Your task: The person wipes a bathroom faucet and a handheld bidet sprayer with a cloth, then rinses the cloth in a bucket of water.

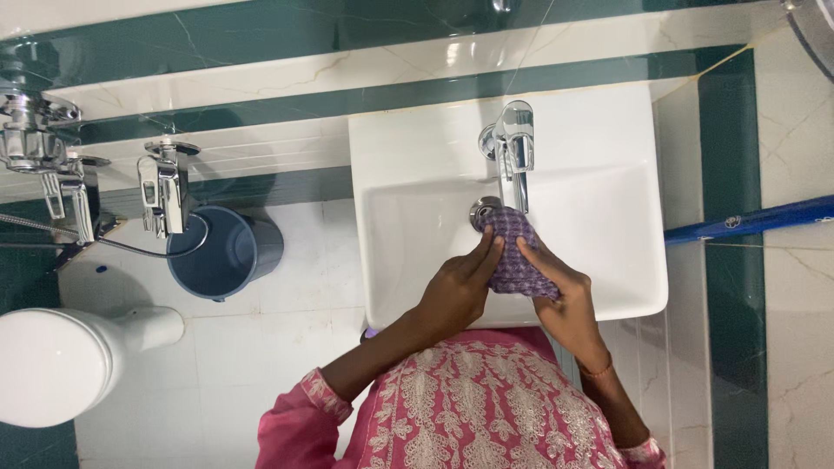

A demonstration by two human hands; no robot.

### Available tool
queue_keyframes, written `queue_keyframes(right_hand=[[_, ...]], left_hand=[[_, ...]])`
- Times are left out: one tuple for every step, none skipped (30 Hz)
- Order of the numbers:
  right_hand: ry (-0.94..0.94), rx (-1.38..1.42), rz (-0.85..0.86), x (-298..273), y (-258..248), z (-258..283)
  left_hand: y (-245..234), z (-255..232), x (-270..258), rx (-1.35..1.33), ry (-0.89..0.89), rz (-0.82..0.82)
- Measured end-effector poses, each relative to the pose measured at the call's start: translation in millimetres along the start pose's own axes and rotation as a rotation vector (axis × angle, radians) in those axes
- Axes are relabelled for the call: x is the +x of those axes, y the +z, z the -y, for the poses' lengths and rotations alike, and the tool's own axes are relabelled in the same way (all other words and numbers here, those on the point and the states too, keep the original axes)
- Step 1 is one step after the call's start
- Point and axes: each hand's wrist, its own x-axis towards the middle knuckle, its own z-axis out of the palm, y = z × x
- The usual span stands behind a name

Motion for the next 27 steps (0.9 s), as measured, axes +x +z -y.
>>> queue_keyframes(right_hand=[[0.038, -0.053, 0.004, -1, -3, 7], [0.076, -0.109, 0.008, -2, -10, 17], [0.113, -0.164, 0.012, -2, -17, 28], [0.047, -0.214, -0.038, 2, -20, 39], [-0.020, -0.264, -0.088, 11, -24, 50], [-0.086, -0.315, -0.136, 20, -27, 61], [-0.188, -0.386, -0.136, 29, -31, 74], [-0.293, -0.455, -0.134, 39, -33, 85], [-0.398, -0.525, -0.132, 52, -34, 96], [-0.474, -0.586, -0.114, 66, -34, 104], [-0.550, -0.648, -0.096, 80, -34, 110], [-0.626, -0.709, -0.081, 97, -34, 113], [-0.651, -0.758, -0.049, 119, -35, 112], [-0.672, -0.810, -0.018, 142, -36, 109], [-0.623, -0.747, 0.064, 166, -38, 103], [-0.568, -0.684, 0.148, 190, -41, 95], [-0.326, -0.656, 0.303, 221, -42, 87], [-0.085, -0.617, 0.452, 247, -41, 77], [-0.021, -0.435, 0.505, 261, -42, 64], [0.041, -0.254, 0.556, 271, -48, 51], [0.102, -0.072, 0.602, 277, -53, 37], [0.099, -0.019, 0.533, 274, -55, 22], [0.096, 0.033, 0.464, 266, -56, 7], [0.098, 0.084, 0.401, 257, -56, -6], [0.185, 0.263, 0.321, 246, -55, -17], [0.273, 0.446, 0.234, 230, -53, -27], [0.361, 0.627, 0.142, 212, -48, -34]], left_hand=[[-7, -7, -3, 0.060, -0.013, 0.031], [-14, -14, -2, 0.119, -0.026, 0.058], [-22, -21, 1, 0.156, -0.053, 0.046], [-30, -30, 4, 0.191, -0.081, 0.036], [-38, -35, 9, 0.226, -0.109, 0.025], [-44, -38, 17, 0.227, -0.094, -0.040], [-47, -41, 25, 0.229, -0.078, -0.104], [-49, -42, 32, 0.231, -0.063, -0.171], [-51, -40, 39, 0.154, -0.084, -0.206], [-54, -34, 48, 0.078, -0.104, -0.243], [-55, -25, 57, 0.003, -0.123, -0.279], [-55, -14, 69, -0.030, -0.097, -0.356], [-53, 1, 84, -0.062, -0.069, -0.432], [-51, 17, 98, -0.098, -0.039, -0.505], [-48, 36, 112, -0.160, -0.133, -0.449], [-43, 54, 124, -0.226, -0.230, -0.388], [-36, 71, 134, -0.291, -0.325, -0.324], [-30, 87, 143, -0.459, -0.320, -0.267], [-24, 102, 149, -0.625, -0.313, -0.207], [-20, 114, 154, -0.793, -0.302, -0.147], [-16, 123, 156, -0.845, -0.311, -0.137], [-13, 131, 157, -0.898, -0.321, -0.125], [-9, 137, 159, -0.951, -0.331, -0.113], [-4, 142, 161, -0.998, -0.291, -0.097], [0, 146, 165, -1.044, -0.252, -0.080], [4, 149, 168, -1.087, -0.215, -0.059], [6, 152, 174, -1.094, -0.212, -0.010]])
